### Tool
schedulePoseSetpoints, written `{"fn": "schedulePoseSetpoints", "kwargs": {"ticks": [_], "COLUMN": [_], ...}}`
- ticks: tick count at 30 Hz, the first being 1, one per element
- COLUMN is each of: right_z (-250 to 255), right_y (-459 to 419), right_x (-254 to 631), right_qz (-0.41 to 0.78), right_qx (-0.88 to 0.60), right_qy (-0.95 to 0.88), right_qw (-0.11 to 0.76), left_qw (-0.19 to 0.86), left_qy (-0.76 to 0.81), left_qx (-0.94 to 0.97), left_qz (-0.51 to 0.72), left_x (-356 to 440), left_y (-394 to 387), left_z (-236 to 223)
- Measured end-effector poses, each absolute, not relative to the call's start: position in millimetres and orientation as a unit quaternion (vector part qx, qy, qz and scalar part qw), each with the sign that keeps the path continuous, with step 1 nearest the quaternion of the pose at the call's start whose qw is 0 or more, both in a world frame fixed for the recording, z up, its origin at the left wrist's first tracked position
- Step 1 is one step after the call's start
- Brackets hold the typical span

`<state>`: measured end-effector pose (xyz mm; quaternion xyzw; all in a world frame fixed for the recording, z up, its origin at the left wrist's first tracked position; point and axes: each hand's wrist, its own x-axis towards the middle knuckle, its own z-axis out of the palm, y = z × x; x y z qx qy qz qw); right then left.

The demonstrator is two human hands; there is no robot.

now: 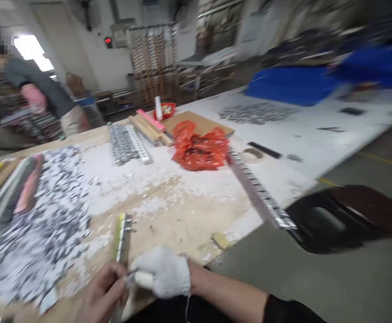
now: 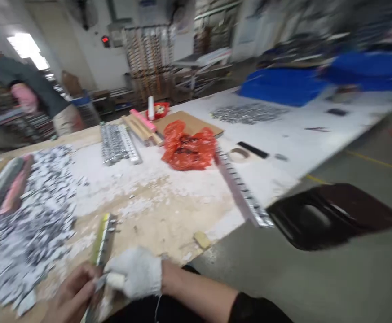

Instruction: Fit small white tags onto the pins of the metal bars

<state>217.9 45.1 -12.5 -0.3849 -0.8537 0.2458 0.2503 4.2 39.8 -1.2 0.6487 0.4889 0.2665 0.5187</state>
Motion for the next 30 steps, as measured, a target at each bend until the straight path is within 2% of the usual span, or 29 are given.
{"fn": "schedulePoseSetpoints", "kwargs": {"ticks": [2,4,7,12,16,21,24,27,30], "right_z": [-19.7,-28.8,-36.0,-34.7,-40.2,-42.3,-40.7,-43.5,-50.4], "right_y": [40.8,42.6,49.7,60.1,54.9,49.4,62.4,80.9,91.3], "right_x": [218.5,213.1,203.3,198.2,196.2,198.9,198.4,190.7,179.5], "right_qz": [0.241,0.249,0.295,0.306,0.279,0.356,0.341,0.242,0.169], "right_qx": [-0.43,-0.463,-0.468,-0.475,-0.473,-0.45,-0.498,-0.572,-0.589], "right_qy": [-0.838,-0.83,-0.821,-0.804,-0.805,-0.792,-0.781,-0.78,-0.79], "right_qw": [0.233,0.187,0.141,0.187,0.223,0.21,0.162,0.077,0.013], "left_qw": [0.389,0.303,0.275,0.18,0.218,0.298,0.281,0.197,0.184], "left_qy": [0.536,0.541,0.535,0.548,0.504,0.484,0.532,0.606,0.616], "left_qx": [0.69,0.731,0.756,0.753,0.78,0.789,0.767,0.742,0.75], "left_qz": [0.292,0.285,0.258,0.316,0.301,0.233,0.223,0.209,0.156], "left_x": [11.4,16.6,16.3,12.8,15.2,11.0,5.3,-0.9,-4.6], "left_y": [36.2,39.5,47.5,54.2,50.5,49.4,61.1,78.5,90.3], "left_z": [1.3,-0.6,-6.9,-10.9,-9.5,-10.4,-15.6,-25.7,-37.9]}}
